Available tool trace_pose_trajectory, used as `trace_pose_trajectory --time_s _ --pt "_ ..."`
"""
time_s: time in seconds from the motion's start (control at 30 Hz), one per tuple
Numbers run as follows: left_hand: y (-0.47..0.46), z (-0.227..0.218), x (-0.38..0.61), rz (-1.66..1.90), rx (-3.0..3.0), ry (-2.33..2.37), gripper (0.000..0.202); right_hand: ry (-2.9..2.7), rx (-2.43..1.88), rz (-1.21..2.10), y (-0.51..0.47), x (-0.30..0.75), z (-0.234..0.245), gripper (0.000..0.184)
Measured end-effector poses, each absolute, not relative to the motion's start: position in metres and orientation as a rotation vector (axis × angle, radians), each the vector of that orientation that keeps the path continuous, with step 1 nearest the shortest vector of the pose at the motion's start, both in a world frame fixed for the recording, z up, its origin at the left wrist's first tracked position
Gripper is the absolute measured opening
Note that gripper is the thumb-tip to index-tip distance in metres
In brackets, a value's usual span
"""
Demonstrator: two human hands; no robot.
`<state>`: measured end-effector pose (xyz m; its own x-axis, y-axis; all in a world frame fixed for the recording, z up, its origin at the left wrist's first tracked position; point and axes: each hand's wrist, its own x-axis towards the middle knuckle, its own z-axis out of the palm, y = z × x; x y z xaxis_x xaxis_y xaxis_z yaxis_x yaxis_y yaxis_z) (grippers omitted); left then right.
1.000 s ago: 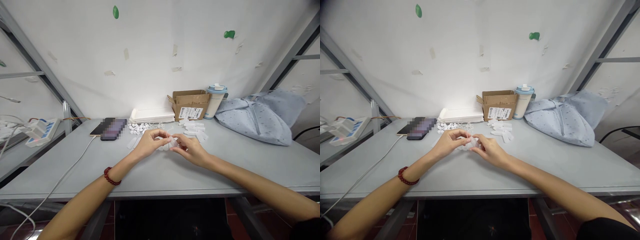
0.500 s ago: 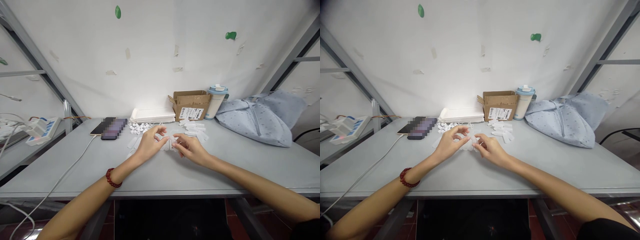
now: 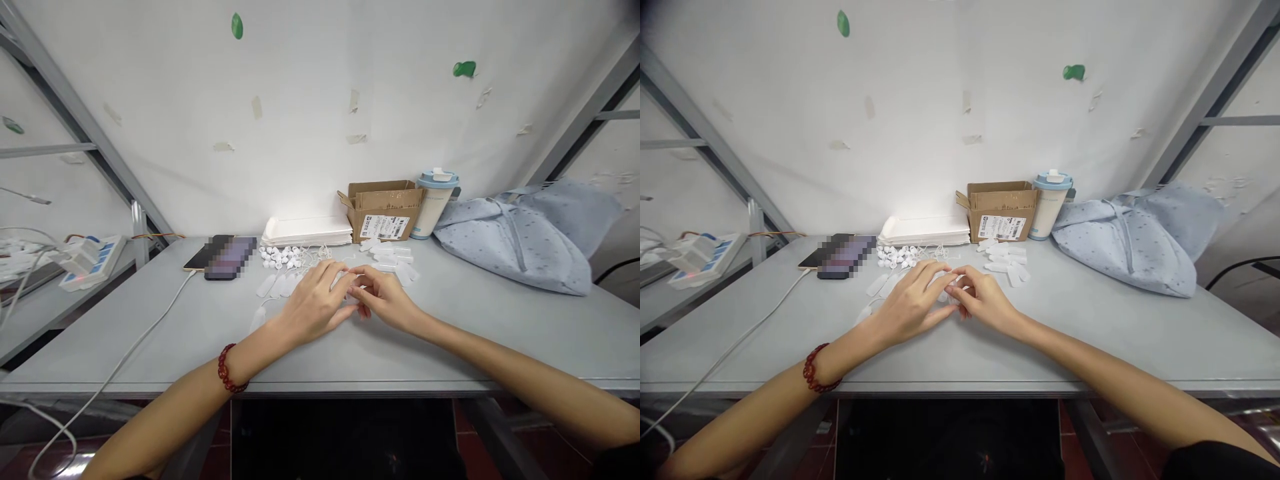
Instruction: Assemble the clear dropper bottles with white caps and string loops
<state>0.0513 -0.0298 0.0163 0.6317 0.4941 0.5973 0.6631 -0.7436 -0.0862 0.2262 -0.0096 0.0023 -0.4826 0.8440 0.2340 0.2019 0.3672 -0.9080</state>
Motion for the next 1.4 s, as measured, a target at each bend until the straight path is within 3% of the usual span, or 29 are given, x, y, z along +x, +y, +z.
trace_pose_trajectory --time_s 0.27,0.4,0.73,1.4 --pt "-0.048 0.026 0.035 -0.761 -2.642 -0.949 0.036 -2.014 -0.876 1.142 -0.013 0.224 0.003 0.033" --pt "-0.064 0.031 -0.003 -0.745 -2.842 -1.205 0.046 -2.081 -0.858 1.094 -0.014 0.223 0.005 0.028" --pt "-0.081 0.031 -0.074 -0.478 -2.987 -1.753 0.044 -2.089 -0.915 1.043 -0.01 0.225 0.005 0.024" --pt "-0.065 0.026 -0.087 -0.362 -3.032 -1.812 0.044 -2.117 -0.893 1.013 -0.009 0.226 0.005 0.023"
